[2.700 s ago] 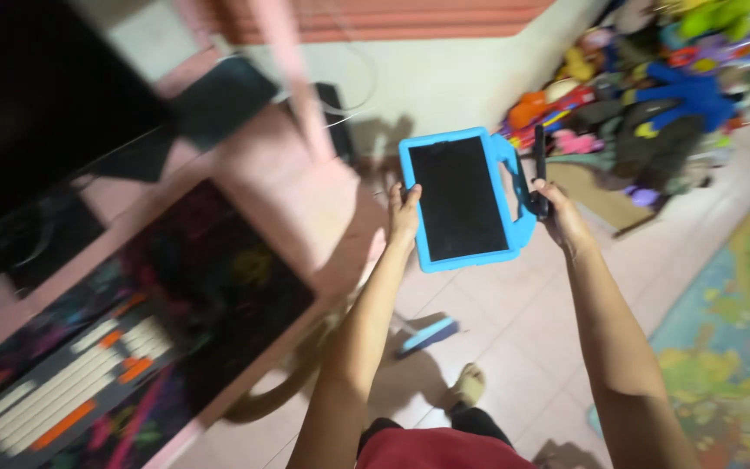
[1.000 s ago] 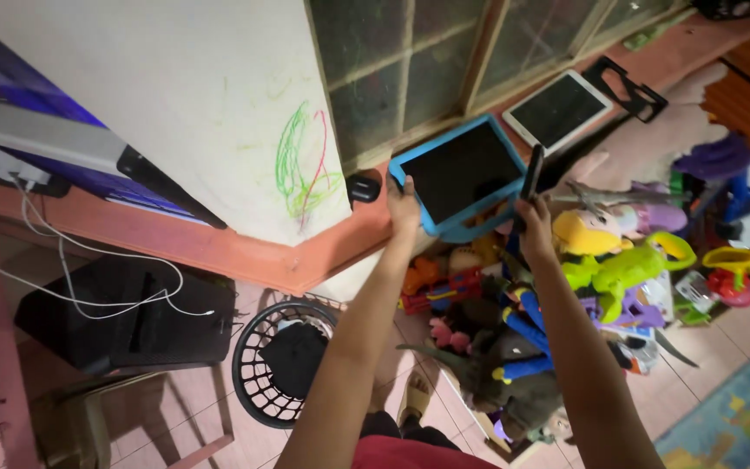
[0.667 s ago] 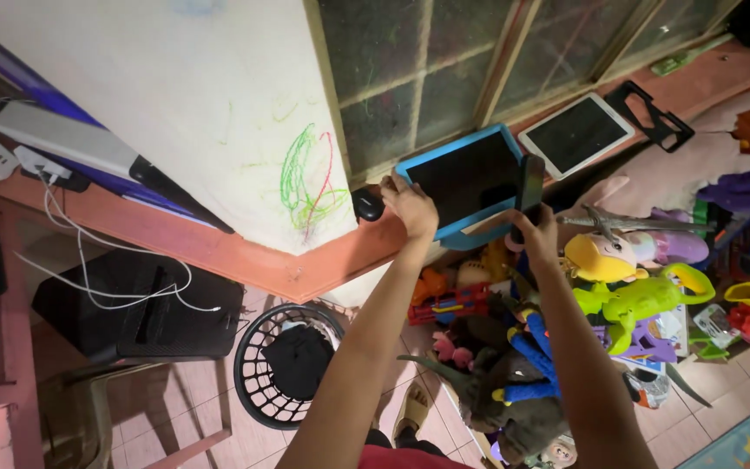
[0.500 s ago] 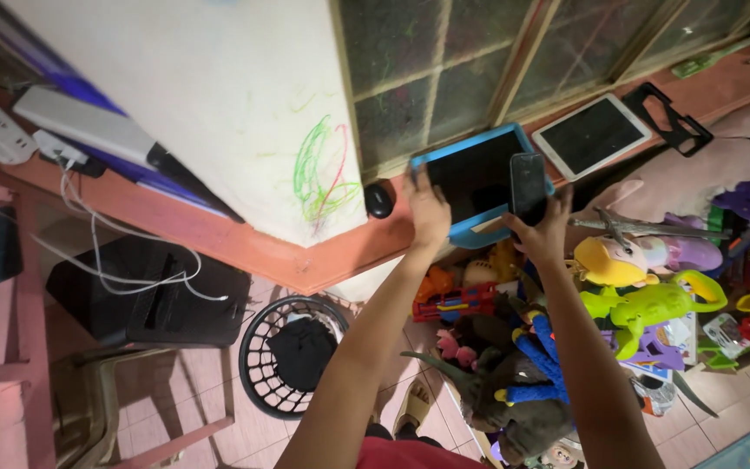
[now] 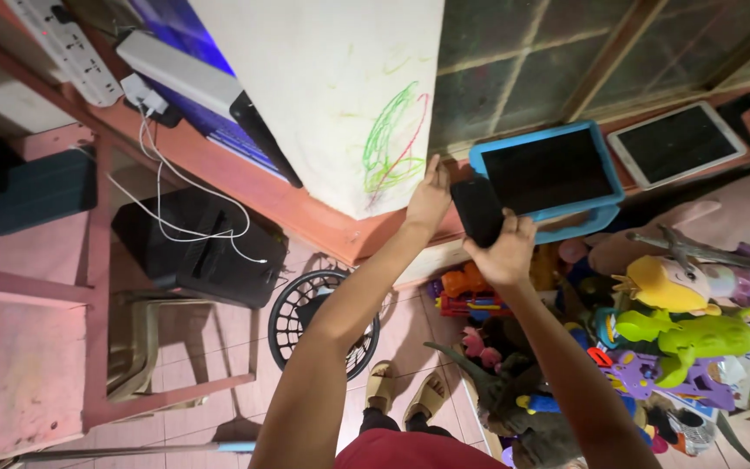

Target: The person is cleaning an electronic device and tidying various household items including clothes, toys, and cables.

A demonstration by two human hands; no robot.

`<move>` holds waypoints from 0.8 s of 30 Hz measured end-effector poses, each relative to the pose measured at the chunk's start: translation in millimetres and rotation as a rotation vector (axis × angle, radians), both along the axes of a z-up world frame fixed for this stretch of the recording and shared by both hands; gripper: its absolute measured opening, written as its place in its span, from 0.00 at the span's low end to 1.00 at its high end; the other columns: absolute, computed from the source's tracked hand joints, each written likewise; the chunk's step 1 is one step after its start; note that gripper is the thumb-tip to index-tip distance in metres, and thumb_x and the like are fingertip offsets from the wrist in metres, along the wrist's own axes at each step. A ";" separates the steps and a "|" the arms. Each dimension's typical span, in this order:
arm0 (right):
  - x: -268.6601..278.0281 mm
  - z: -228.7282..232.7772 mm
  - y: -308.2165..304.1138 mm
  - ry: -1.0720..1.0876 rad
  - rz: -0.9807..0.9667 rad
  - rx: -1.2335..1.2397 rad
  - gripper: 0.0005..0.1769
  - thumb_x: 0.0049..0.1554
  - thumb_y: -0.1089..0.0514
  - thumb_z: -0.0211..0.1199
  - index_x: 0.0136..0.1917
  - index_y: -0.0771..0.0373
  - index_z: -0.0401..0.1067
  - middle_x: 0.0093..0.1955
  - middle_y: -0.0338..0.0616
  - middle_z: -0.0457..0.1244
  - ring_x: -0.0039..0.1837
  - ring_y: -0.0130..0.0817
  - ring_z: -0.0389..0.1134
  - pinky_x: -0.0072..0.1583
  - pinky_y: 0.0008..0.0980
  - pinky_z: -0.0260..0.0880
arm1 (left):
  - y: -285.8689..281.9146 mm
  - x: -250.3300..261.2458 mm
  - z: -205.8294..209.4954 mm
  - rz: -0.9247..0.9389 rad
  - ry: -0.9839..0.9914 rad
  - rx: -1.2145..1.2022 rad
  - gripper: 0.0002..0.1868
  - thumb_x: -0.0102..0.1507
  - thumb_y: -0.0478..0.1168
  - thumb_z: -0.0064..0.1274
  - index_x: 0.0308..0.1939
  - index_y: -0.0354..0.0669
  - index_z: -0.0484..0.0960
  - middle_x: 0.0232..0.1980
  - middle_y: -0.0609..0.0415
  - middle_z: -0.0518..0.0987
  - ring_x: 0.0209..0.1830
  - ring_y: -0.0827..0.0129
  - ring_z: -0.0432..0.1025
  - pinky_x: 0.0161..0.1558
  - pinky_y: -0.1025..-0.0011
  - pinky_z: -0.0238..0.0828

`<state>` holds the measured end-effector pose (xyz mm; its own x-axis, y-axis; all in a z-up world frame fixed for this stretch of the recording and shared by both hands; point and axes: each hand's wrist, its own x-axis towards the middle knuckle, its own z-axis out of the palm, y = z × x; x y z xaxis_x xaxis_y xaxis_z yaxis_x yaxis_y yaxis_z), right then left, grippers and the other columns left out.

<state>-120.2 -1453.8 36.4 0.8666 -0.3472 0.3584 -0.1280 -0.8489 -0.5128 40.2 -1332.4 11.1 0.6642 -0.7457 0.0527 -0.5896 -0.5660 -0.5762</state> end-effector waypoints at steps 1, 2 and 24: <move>1.2 6.5 2.5 0.002 0.003 0.001 0.53 0.40 0.41 0.78 0.69 0.73 0.63 0.62 0.65 0.57 0.66 0.64 0.56 0.71 0.57 0.56 | 3.0 -1.3 2.5 0.003 0.002 0.001 0.25 0.67 0.40 0.44 0.66 0.33 0.76 0.72 0.41 0.71 0.77 0.52 0.58 0.78 0.46 0.22; 1.0 13.2 3.6 0.044 -0.028 0.015 0.53 0.40 0.42 0.78 0.69 0.73 0.64 0.62 0.65 0.57 0.66 0.64 0.56 0.69 0.57 0.57 | 3.8 -3.4 5.0 -0.014 -0.029 0.031 0.27 0.67 0.40 0.42 0.68 0.33 0.74 0.72 0.43 0.71 0.76 0.54 0.59 0.78 0.47 0.22; -10.0 -66.4 -265.3 -0.533 -0.153 1.115 0.11 0.64 0.52 0.66 0.48 0.61 0.70 0.38 0.32 0.57 0.38 0.22 0.55 0.38 0.22 0.51 | -71.9 -51.2 45.1 0.519 1.281 -1.465 0.51 0.61 0.35 0.55 0.82 0.46 0.40 0.53 0.35 0.80 0.29 0.54 0.79 0.33 0.60 0.82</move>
